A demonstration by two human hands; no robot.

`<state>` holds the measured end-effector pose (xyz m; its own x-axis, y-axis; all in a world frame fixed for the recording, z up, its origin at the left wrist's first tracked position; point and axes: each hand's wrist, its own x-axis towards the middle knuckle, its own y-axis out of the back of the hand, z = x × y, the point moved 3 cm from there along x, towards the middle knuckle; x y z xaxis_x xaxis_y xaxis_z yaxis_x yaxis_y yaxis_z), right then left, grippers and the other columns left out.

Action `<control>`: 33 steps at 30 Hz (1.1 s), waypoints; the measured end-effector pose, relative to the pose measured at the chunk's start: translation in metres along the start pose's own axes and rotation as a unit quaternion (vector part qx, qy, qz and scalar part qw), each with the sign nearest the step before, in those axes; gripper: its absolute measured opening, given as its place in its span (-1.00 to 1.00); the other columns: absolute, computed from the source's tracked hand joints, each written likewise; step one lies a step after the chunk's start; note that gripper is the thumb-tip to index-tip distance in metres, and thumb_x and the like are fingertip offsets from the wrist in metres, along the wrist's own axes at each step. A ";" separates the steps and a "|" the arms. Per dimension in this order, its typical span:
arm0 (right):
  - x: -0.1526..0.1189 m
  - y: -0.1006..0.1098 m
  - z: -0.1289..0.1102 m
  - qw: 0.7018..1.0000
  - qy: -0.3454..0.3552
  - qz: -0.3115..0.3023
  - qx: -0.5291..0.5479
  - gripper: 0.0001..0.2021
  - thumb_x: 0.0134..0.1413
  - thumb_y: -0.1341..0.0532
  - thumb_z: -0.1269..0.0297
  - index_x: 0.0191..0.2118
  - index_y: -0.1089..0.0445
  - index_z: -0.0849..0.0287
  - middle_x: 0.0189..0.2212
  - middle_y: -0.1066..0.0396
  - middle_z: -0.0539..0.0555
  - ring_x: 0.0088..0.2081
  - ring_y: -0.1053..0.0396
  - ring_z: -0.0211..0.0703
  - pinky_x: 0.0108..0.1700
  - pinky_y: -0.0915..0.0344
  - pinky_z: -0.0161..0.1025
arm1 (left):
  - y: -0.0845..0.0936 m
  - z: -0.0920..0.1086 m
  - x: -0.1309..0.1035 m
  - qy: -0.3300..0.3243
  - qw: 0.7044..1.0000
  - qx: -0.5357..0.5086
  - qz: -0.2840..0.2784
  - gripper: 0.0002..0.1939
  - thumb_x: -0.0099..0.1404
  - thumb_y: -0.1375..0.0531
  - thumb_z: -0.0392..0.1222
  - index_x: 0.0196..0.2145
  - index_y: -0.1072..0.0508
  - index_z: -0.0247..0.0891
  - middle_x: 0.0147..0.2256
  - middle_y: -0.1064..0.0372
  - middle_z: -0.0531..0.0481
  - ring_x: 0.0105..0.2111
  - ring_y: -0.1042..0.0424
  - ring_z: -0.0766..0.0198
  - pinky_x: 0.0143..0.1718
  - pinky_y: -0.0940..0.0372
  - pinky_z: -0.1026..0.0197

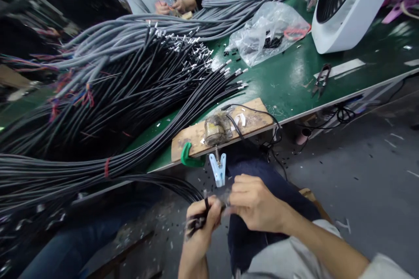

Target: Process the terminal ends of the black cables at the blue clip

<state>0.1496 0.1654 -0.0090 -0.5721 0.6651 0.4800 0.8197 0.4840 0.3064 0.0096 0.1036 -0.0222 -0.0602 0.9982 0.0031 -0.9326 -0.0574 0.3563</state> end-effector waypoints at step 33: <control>0.031 -0.013 0.046 0.759 -0.326 0.076 0.558 -0.46 0.06 -0.18 -0.18 -0.41 -0.49 0.33 -0.56 -0.40 0.08 -0.55 -0.29 -0.30 -0.48 -0.17 -0.35 | -0.012 0.013 0.023 -0.059 0.982 -0.128 0.128 -0.77 0.20 -0.25 -0.15 -0.56 -0.43 -0.28 -0.61 -0.20 0.10 -0.61 -0.17 0.40 -0.56 -0.02 0.32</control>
<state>0.1197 0.2056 -0.0356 -0.6635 0.7259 -0.1810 0.5516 0.3112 -0.7739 0.0243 0.1275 -0.0140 -0.2759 0.9450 0.1756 -0.9524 -0.2935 0.0830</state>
